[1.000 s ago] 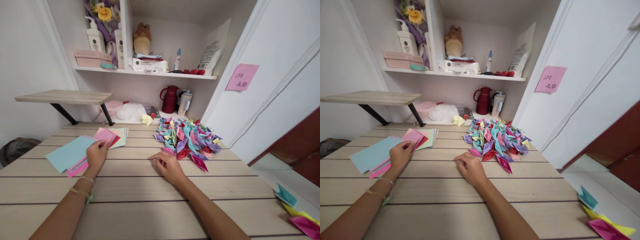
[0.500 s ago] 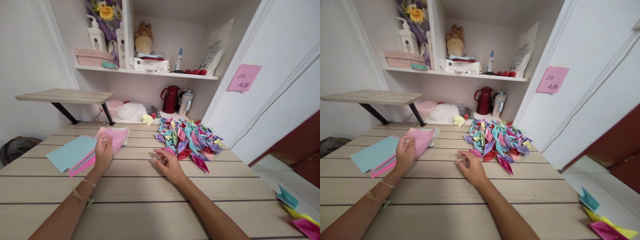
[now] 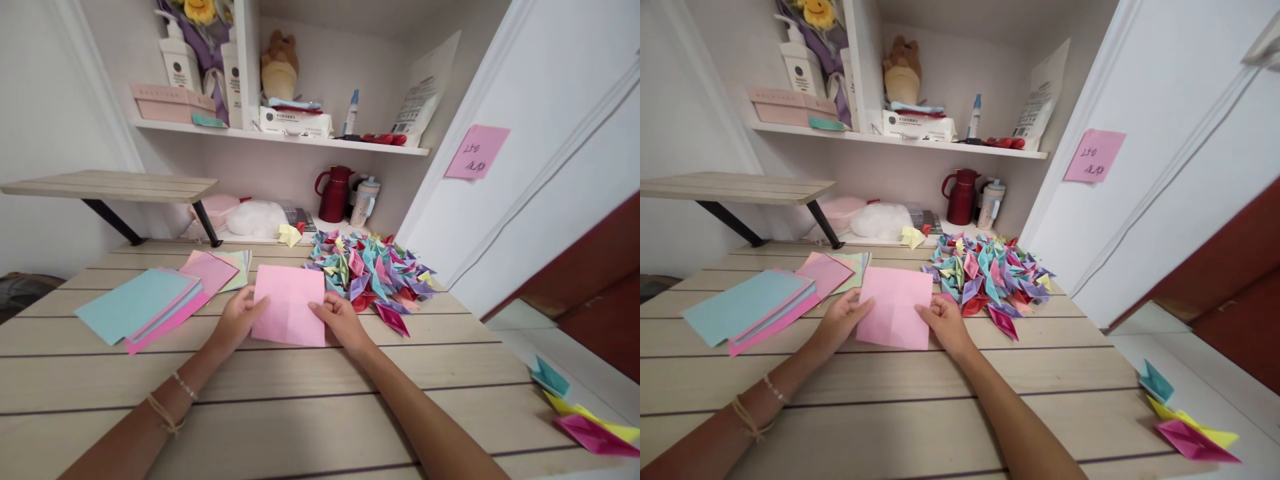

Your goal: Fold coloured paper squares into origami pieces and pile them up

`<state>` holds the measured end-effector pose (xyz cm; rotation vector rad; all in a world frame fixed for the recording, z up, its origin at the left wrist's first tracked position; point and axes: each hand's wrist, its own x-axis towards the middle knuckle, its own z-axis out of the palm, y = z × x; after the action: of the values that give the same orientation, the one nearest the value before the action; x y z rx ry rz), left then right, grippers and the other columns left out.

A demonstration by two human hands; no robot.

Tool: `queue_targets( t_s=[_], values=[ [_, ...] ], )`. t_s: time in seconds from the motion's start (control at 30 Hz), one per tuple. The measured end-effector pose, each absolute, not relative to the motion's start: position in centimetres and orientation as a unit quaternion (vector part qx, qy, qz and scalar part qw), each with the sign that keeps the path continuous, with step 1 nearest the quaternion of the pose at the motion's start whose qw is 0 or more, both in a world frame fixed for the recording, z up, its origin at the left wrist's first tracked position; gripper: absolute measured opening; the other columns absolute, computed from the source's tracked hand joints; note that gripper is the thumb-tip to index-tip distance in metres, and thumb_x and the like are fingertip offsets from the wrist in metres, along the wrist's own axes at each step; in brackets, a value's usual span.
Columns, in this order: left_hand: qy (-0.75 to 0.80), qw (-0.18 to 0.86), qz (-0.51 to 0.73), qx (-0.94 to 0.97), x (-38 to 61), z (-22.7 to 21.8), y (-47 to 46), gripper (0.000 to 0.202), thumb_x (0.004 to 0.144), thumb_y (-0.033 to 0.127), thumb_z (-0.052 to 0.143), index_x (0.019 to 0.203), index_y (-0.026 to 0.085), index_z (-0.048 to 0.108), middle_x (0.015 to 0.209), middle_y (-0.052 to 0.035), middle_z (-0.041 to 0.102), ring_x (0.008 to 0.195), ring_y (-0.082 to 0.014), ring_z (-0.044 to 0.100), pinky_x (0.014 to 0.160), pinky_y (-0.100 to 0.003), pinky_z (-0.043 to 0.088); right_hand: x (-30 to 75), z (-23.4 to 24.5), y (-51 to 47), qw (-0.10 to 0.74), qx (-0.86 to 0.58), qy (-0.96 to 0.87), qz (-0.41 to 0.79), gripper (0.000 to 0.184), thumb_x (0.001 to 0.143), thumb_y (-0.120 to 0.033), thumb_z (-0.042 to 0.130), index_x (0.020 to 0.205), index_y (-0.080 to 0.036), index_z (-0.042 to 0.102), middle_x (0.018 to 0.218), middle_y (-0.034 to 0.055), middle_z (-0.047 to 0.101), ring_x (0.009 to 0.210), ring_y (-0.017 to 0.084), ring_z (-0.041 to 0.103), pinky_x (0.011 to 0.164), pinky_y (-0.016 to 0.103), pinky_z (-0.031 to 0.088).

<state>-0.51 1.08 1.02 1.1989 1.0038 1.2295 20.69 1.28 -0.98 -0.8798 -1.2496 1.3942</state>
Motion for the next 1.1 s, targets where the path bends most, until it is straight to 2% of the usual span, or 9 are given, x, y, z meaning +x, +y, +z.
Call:
queue_targets(
  t_s=[0.13, 0.33, 0.43, 0.5, 0.57, 0.7, 0.87, 0.97, 1.1],
  values=[
    [0.43, 0.548, 0.508, 0.506, -0.9, 0.8, 1.5, 0.032, 0.063, 0.033, 0.067, 0.088, 0.016, 0.056, 0.058, 0.0016, 0.063, 0.052, -0.0164, 0.058, 0.054, -0.026, 0.043, 21.0, -1.1, 1.7, 0.541, -0.359, -0.505, 0.568, 0.028, 0.068, -0.035, 0.066, 0.088, -0.016, 0.064, 0.061, -0.0016, 0.059, 0.053, 0.011, 0.052, 0.052, 0.023, 0.041],
    [0.398, 0.55, 0.55, 0.487, -1.7, 0.5, 2.3, 0.009, 0.067, 0.022, 0.056, 0.065, 0.015, 0.06, 0.06, 0.0012, 0.057, 0.049, -0.0098, 0.05, 0.045, -0.019, 0.037, 21.4, -0.8, 1.6, 0.507, -0.368, -0.55, 0.552, 0.021, 0.07, -0.021, 0.052, 0.075, -0.016, 0.071, 0.068, 0.0027, 0.064, 0.056, 0.012, 0.053, 0.05, 0.022, 0.041],
    [0.36, 0.589, 0.562, 0.457, -1.8, 0.8, 2.3, 0.021, 0.072, 0.03, 0.052, 0.085, 0.016, 0.06, 0.071, -0.0012, 0.062, 0.058, -0.0142, 0.056, 0.053, -0.024, 0.045, 21.5, -0.4, 1.3, 0.486, -0.341, -0.576, 0.562, 0.028, 0.07, -0.019, 0.048, 0.085, -0.017, 0.071, 0.077, 0.0048, 0.065, 0.063, 0.014, 0.057, 0.054, 0.025, 0.046],
    [0.331, 0.618, 0.562, 0.439, -1.6, 1.2, 2.1, 0.037, 0.075, 0.037, 0.051, 0.109, 0.022, 0.049, 0.086, -0.0038, 0.064, 0.071, -0.0191, 0.062, 0.064, -0.034, 0.049, 21.5, -0.2, 1.2, 0.477, -0.328, -0.592, 0.56, 0.036, 0.072, -0.019, 0.046, 0.102, -0.018, 0.066, 0.077, 0.0047, 0.065, 0.067, 0.016, 0.06, 0.057, 0.028, 0.047],
    [0.304, 0.641, 0.558, 0.43, -1.3, 1.4, 1.9, 0.047, 0.076, 0.038, 0.052, 0.12, 0.027, 0.039, 0.1, -0.0066, 0.063, 0.083, -0.022, 0.062, 0.073, -0.041, 0.048, 21.3, -0.1, 0.9, 0.466, -0.319, -0.615, 0.55, 0.045, 0.075, -0.02, 0.046, 0.12, -0.021, 0.053, 0.081, 0.0048, 0.066, 0.075, 0.018, 0.061, 0.06, 0.029, 0.048],
    [0.321, 0.636, 0.536, 0.454, -0.9, 1.2, 1.7, 0.038, 0.077, 0.034, 0.055, 0.112, 0.019, 0.053, 0.114, -0.0113, 0.059, 0.096, -0.0241, 0.058, 0.078, -0.036, 0.046, 20.8, 0.0, 0.2, 0.396, -0.304, -0.701, 0.509, 0.057, 0.079, -0.021, 0.05, 0.133, -0.023, 0.032, 0.096, 0.0075, 0.065, 0.086, 0.018, 0.06, 0.063, 0.027, 0.046],
    [0.413, 0.576, 0.511, 0.485, -0.9, 0.3, 1.7, 0.031, 0.065, 0.028, 0.068, 0.093, 0.014, 0.066, 0.094, -0.009, 0.068, 0.082, -0.0206, 0.06, 0.067, -0.026, 0.045, 20.4, 0.0, -0.3, 0.337, -0.314, -0.774, 0.435, 0.045, 0.079, -0.025, 0.056, 0.123, -0.021, 0.049, 0.086, 0.0059, 0.065, 0.072, 0.014, 0.06, 0.056, 0.022, 0.043],
    [0.413, 0.579, 0.476, 0.517, -0.7, 0.4, 1.4, 0.032, 0.064, 0.026, 0.069, 0.093, 0.014, 0.066, 0.084, -0.0068, 0.07, 0.071, -0.0174, 0.061, 0.061, -0.024, 0.044, 20.5, 0.2, -0.1, 0.368, -0.308, -0.778, 0.406, 0.038, 0.074, -0.03, 0.063, 0.111, -0.021, 0.059, 0.086, 0.0052, 0.063, 0.068, 0.013, 0.058, 0.057, 0.023, 0.044],
    [0.371, 0.599, 0.434, 0.561, -0.2, 0.6, 0.7, 0.032, 0.063, 0.023, 0.069, 0.095, 0.015, 0.065, 0.09, -0.0076, 0.068, 0.08, -0.0185, 0.061, 0.068, -0.026, 0.044, 20.7, 0.3, 0.3, 0.422, -0.314, -0.759, 0.384, 0.025, 0.073, -0.033, 0.064, 0.094, -0.021, 0.068, 0.084, 0.0058, 0.064, 0.07, 0.015, 0.057, 0.059, 0.026, 0.044]
  ],
)
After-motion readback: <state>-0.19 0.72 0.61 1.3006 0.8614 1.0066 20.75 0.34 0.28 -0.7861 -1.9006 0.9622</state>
